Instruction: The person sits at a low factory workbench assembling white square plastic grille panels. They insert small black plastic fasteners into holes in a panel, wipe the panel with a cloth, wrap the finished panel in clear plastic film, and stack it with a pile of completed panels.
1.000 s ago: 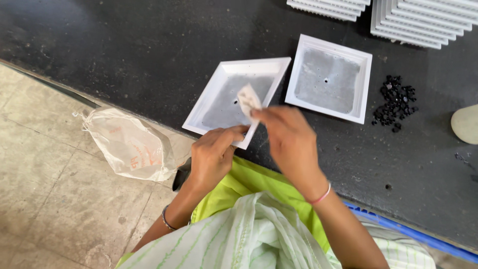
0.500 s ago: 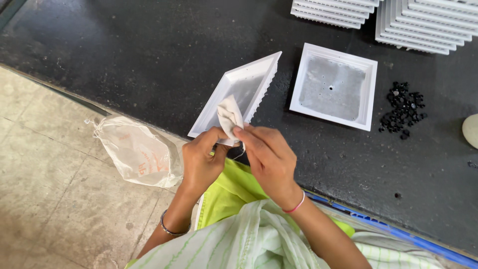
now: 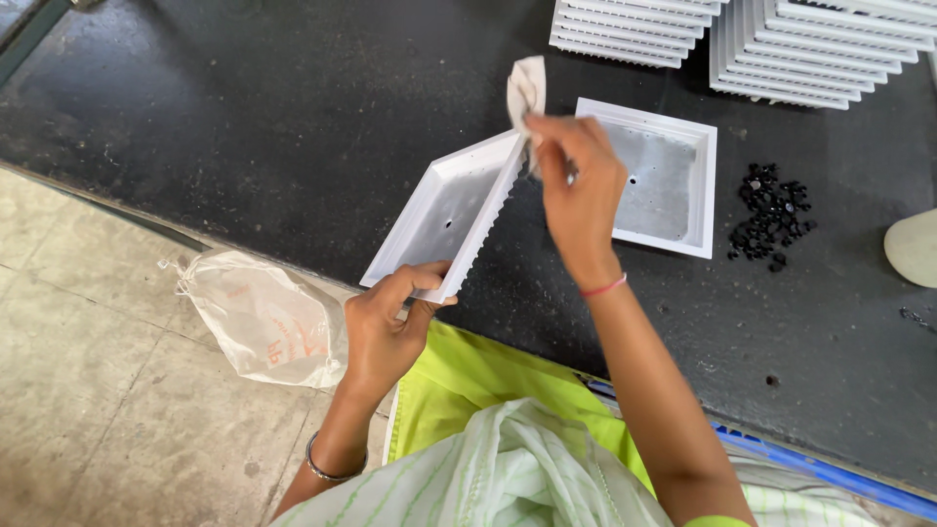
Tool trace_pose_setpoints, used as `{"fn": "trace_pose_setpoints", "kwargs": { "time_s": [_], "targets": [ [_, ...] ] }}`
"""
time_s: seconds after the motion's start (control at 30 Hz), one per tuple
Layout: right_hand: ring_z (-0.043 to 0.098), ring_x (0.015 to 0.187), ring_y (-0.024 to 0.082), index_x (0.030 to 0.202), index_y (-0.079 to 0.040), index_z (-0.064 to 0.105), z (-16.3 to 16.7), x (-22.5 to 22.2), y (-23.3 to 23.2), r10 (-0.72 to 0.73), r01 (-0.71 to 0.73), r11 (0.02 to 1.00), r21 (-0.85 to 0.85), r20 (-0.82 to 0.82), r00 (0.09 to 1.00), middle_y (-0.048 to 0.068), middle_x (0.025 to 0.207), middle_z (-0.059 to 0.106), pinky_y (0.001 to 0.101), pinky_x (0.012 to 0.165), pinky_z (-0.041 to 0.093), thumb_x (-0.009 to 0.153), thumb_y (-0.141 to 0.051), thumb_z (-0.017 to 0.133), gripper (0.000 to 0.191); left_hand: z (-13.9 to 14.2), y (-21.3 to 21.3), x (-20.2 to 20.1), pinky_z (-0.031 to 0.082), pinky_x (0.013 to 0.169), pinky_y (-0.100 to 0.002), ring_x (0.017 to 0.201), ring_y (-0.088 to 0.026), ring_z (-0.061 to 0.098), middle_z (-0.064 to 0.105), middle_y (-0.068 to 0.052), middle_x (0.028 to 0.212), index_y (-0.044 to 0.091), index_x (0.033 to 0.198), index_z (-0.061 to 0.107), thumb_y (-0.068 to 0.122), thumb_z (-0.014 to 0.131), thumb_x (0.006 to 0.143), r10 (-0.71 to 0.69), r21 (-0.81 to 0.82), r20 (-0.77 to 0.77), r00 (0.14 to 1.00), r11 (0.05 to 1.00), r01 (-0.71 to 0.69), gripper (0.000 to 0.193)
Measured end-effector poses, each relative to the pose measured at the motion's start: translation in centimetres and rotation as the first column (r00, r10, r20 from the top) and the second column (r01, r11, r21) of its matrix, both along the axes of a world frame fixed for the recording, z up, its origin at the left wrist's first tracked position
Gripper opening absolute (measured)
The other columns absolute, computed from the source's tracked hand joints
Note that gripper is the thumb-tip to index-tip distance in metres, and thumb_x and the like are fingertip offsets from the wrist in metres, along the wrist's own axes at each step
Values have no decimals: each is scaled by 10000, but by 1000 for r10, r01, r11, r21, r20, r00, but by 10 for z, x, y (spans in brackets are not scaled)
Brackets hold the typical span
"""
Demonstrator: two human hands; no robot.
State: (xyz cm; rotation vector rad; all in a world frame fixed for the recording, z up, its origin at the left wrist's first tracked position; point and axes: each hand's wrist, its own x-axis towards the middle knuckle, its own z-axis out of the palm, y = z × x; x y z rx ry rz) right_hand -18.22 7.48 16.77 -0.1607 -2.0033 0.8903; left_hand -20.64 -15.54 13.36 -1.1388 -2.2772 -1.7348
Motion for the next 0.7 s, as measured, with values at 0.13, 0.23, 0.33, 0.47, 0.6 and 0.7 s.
{"fn": "trace_pose_setpoints", "kwargs": {
  "time_s": [0.13, 0.23, 0.33, 0.47, 0.6, 0.7],
  "targets": [
    [673, 842, 147, 1137, -72, 748, -1, 6, -14, 12, -12, 1000, 22, 7, 1000, 74, 1038, 701, 265, 712, 523, 970, 84, 637, 254, 1, 3, -3, 646, 764, -272, 921, -175, 809, 792, -54, 1095, 50, 984, 630, -95, 696, 854, -20, -4, 18, 1000, 1000, 20, 206],
    [625, 734, 152, 1107, -70, 767, 4, -1, -5, -56, 63, 993, -99, 69, 996, 70, 902, 635, 277, 644, 479, 986, 63, 670, 204, 2, 1, -1, 650, 774, -274, 940, -188, 800, 796, -60, 1091, 51, 977, 643, -120, 681, 836, -36, -16, -17, 999, 999, 35, 226],
    [653, 806, 158, 1098, -72, 759, 1, -2, -8, 29, -28, 999, -41, 9, 1000, 68, 973, 653, 277, 657, 504, 955, 73, 672, 221, 4, -3, -4, 644, 774, -285, 927, -184, 802, 791, -63, 1079, 50, 989, 652, -109, 707, 857, -20, 9, 39, 999, 1000, 20, 214],
    [649, 792, 160, 1107, -63, 755, 0, -2, -6, 5, -5, 1000, 0, 55, 998, 70, 973, 652, 280, 657, 492, 954, 77, 687, 218, 4, -5, -6, 650, 765, -275, 933, -175, 805, 797, -59, 1089, 49, 979, 651, -135, 673, 836, -34, -31, 22, 999, 999, 34, 234],
    [679, 794, 162, 1100, -67, 758, 2, 1, -4, 41, -41, 999, -9, 67, 997, 72, 966, 659, 273, 658, 517, 939, 72, 685, 225, 1, -4, -7, 658, 788, -277, 937, -170, 809, 793, -62, 1107, 46, 989, 652, -152, 625, 842, -62, -4, 95, 994, 998, 62, 249],
    [693, 796, 167, 1108, -67, 758, 6, 1, -2, 26, -24, 999, -28, 78, 997, 76, 975, 665, 276, 671, 531, 946, 76, 679, 231, 0, -3, -4, 656, 800, -277, 959, -165, 803, 795, -62, 1110, 42, 982, 644, -142, 649, 836, -63, -7, 44, 997, 998, 63, 235]
  ]
}}
